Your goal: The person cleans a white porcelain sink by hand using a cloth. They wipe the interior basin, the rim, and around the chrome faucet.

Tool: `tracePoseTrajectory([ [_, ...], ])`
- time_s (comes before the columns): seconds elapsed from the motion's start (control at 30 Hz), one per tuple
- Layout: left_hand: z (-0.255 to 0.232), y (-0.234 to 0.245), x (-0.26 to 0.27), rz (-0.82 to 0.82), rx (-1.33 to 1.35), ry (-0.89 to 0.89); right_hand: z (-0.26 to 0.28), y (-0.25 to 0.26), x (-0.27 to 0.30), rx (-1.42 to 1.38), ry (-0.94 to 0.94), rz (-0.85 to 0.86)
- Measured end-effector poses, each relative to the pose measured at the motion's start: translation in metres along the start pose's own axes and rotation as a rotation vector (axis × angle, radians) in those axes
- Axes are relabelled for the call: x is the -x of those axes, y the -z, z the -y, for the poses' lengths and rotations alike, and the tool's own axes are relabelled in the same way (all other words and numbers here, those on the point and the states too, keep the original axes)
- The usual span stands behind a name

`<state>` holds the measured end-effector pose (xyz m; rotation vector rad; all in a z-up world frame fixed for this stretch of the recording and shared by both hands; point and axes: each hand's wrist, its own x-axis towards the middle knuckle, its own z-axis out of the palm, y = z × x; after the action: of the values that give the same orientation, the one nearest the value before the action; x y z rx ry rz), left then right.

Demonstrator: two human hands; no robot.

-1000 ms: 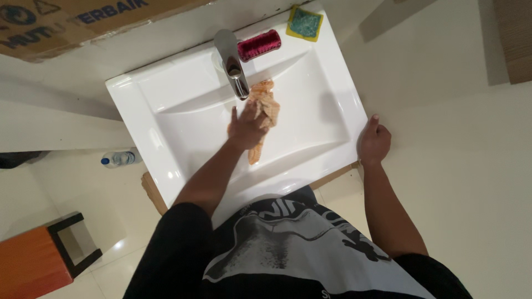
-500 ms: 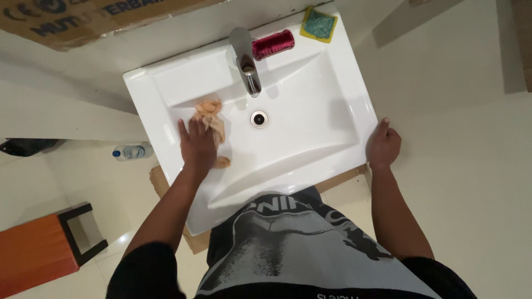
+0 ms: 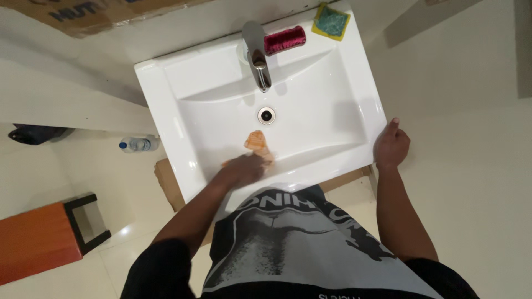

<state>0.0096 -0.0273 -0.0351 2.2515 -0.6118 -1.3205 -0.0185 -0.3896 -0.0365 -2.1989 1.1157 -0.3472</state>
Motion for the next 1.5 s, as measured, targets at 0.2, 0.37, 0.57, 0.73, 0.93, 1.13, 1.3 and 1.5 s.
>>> tracePoseTrajectory([
  [0.2,-0.017,-0.004,-0.084,-0.217,-0.436,-0.227,0.002,0.001,0.000,-0.016,-0.035,0.023],
  [0.37,0.020,-0.002,-0.142,-0.742,-0.488,-0.240,0.000,0.000,-0.002,0.001,-0.022,0.007],
  [0.57,0.083,0.026,-0.121,-0.854,-0.561,0.002,-0.003,0.000,-0.002,-0.015,0.009,0.023],
  [0.73,0.096,0.043,-0.037,-0.814,-0.560,0.216,0.000,0.001,-0.001,-0.012,0.049,0.013],
  [0.93,0.077,0.061,0.036,-1.123,-0.462,0.259,0.010,0.004,0.003,-0.013,-0.016,0.027],
  [1.13,0.083,0.091,0.022,-1.375,-0.115,0.336,0.007,0.001,0.003,-0.033,-0.013,0.019],
  [1.3,0.089,0.111,-0.015,-1.448,-0.142,0.446,0.003,0.002,0.001,-0.023,0.027,0.002],
  [1.5,0.070,0.119,-0.043,-1.350,-0.084,0.366,0.004,0.002,0.002,-0.028,-0.004,0.027],
])
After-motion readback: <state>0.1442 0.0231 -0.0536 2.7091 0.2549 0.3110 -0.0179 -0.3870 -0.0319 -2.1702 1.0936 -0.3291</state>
